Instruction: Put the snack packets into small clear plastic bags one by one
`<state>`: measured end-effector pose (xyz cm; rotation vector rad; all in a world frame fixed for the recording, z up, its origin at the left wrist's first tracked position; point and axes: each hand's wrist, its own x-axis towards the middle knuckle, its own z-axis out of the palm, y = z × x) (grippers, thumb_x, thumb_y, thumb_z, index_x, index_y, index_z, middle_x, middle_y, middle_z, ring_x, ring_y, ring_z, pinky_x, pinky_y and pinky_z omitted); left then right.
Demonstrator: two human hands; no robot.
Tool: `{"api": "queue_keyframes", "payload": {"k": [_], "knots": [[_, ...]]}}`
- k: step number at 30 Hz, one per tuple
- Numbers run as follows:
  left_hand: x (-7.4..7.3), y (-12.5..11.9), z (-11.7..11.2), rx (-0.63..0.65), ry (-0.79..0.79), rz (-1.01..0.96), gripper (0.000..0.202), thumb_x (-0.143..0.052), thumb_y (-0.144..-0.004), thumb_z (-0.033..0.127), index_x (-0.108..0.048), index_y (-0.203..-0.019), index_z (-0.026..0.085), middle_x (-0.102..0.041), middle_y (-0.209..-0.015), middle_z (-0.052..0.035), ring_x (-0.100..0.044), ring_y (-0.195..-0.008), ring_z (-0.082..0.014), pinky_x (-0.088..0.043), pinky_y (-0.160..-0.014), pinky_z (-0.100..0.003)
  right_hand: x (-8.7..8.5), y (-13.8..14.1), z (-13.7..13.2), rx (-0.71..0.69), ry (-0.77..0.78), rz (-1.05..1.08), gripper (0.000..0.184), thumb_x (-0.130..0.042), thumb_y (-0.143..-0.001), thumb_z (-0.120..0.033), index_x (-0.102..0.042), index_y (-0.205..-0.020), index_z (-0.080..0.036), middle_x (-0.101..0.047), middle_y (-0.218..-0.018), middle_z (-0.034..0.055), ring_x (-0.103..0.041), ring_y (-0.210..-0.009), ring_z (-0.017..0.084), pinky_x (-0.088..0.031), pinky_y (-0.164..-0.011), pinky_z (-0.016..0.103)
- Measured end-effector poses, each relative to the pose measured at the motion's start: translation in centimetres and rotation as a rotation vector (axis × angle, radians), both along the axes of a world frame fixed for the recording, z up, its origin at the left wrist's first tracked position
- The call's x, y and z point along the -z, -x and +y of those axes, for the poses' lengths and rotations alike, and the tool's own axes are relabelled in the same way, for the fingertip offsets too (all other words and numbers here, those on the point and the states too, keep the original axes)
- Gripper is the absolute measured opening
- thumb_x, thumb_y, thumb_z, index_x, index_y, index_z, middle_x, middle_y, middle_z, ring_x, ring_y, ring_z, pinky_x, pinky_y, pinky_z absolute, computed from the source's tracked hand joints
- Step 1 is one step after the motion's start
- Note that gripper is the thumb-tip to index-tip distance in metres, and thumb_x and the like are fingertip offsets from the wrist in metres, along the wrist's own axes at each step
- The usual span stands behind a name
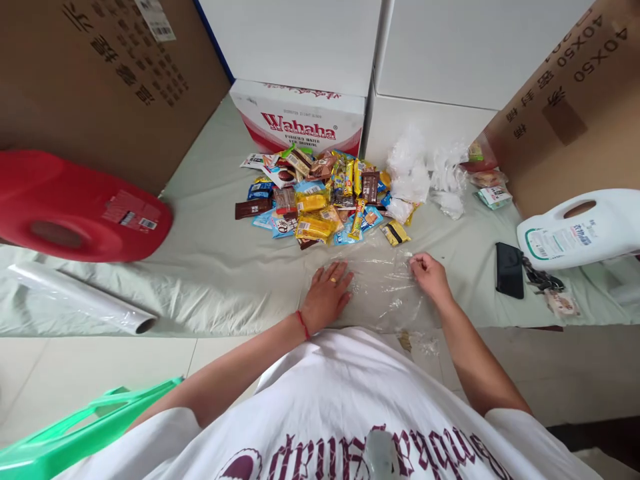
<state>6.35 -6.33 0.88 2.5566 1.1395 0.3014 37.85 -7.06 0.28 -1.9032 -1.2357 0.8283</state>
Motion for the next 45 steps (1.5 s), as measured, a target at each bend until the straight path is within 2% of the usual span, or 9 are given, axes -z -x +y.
{"api": "queue_keyframes", "payload": {"k": [6,11,16,21,24,28,32,37,45], "knots": [[-3.8,1.1,-2.0,-0.066,-0.013,-0.127,0.034,-0.047,-0.101,0.036,-0.07,-0.118,0.018,-0.064,-0.136,-0.0167,-0.052,-0.131,-0.0335,-0.048,-0.103,-0.052,-1.5,-2.6,6.1,-0.416,-0.077,-0.217,0.025,-0.057,-0.088,-0.042,-0.072,-0.089,-0.021,-0.071,-0.081,0.0012,-0.059,-0.07,0.017,-0.043,-0.07,0.028],[-4.6,-4.3,3.3,0.133,-0.003,-0.188,0.036,-0.041,-0.103,0.032,-0.073,-0.11,0.018,-0.072,-0.118,-0.0139,-0.061,-0.118,-0.0271,-0.046,-0.105,-0.049,-3.2,-2.9,7.5,-0.487,-0.089,-0.389,0.024,-0.059,-0.09,-0.033,-0.076,-0.102,-0.021,-0.074,-0.099,0.0066,-0.065,-0.091,0.023,-0.049,-0.088,0.035],[0.1,-7.3,6.1,-0.004,-0.002,-0.025,0.048,-0.035,-0.105,0.034,-0.052,-0.147,0.02,-0.048,-0.158,-0.0125,-0.039,-0.149,-0.0275,-0.021,-0.124,-0.058,-3.6,0.1,1.4,-0.112,-0.326,-0.692,0.04,-0.045,-0.101,-0.028,-0.063,-0.135,-0.016,-0.06,-0.137,0.0196,-0.049,-0.132,0.033,-0.037,-0.114,0.055],[1.6,-4.7,3.8,-0.2,-0.038,0.043,0.058,-0.031,-0.105,0.043,-0.036,-0.159,0.022,-0.037,-0.164,-0.0141,-0.033,-0.153,-0.0301,0.0,-0.124,-0.068,-0.2,5.4,-7.3,-0.621,-0.251,-0.509,0.052,-0.05,-0.103,-0.034,-0.045,-0.154,-0.026,-0.043,-0.16,0.0106,-0.036,-0.15,0.029,-0.033,-0.122,0.055],[1.3,-2.3,3.3,-0.351,-0.015,0.095,0.06,-0.027,-0.105,0.043,-0.032,-0.16,0.019,-0.036,-0.164,-0.0171,-0.033,-0.153,-0.0323,0.001,-0.121,-0.072,0.2,5.1,-9.5,-0.671,-0.196,-0.302,0.055,-0.052,-0.102,-0.038,-0.042,-0.156,-0.03,-0.038,-0.163,0.0094,-0.037,-0.15,0.029,-0.037,-0.121,0.054],[0.5,-0.2,3.6,-0.402,0.027,0.11,0.058,-0.025,-0.105,0.041,-0.037,-0.158,0.02,-0.042,-0.161,-0.0166,-0.037,-0.151,-0.0326,-0.004,-0.121,-0.073,-1.4,1.4,-6.5,-0.497,-0.168,-0.079,0.038,-0.048,-0.103,-0.044,-0.064,-0.134,-0.03,-0.061,-0.143,0.0087,-0.059,-0.131,0.026,-0.05,-0.109,0.046],[-0.4,0.6,3.9,-0.404,-0.029,0.051,0.053,-0.027,-0.105,0.041,-0.055,-0.146,0.02,-0.054,-0.153,-0.0133,-0.038,-0.149,-0.0329,-0.018,-0.121,-0.064,-2.4,0.2,1.8,-0.082,-0.231,-0.422,0.045,-0.048,-0.1,-0.052,-0.065,-0.127,-0.021,-0.066,-0.126,0.0162,-0.058,-0.12,0.032,-0.048,-0.104,0.048],[0.0,1.8,4.4,-0.214,-0.087,0.03,0.05,-0.032,-0.105,0.037,-0.054,-0.147,0.024,-0.056,-0.152,-0.01,-0.04,-0.148,-0.0289,-0.015,-0.125,-0.057,-1.1,1.5,9.3,-0.169,-0.022,-0.748,0.059,-0.067,-0.086,-0.053,-0.061,-0.129,-0.012,-0.065,-0.122,0.0217,-0.054,-0.115,0.038,-0.045,-0.098,0.048],[1.2,2.2,4.4,-0.291,-0.037,0.055,0.052,-0.032,-0.105,0.041,-0.045,-0.154,0.027,-0.048,-0.158,-0.0113,-0.04,-0.149,-0.0306,0.003,-0.124,-0.069,-4.0,-2.6,4.4,0.032,-0.152,-0.597,0.052,-0.065,-0.086,-0.053,-0.066,-0.124,-0.016,-0.068,-0.113,0.0168,-0.06,-0.107,0.035,-0.046,-0.1,0.052]]}}
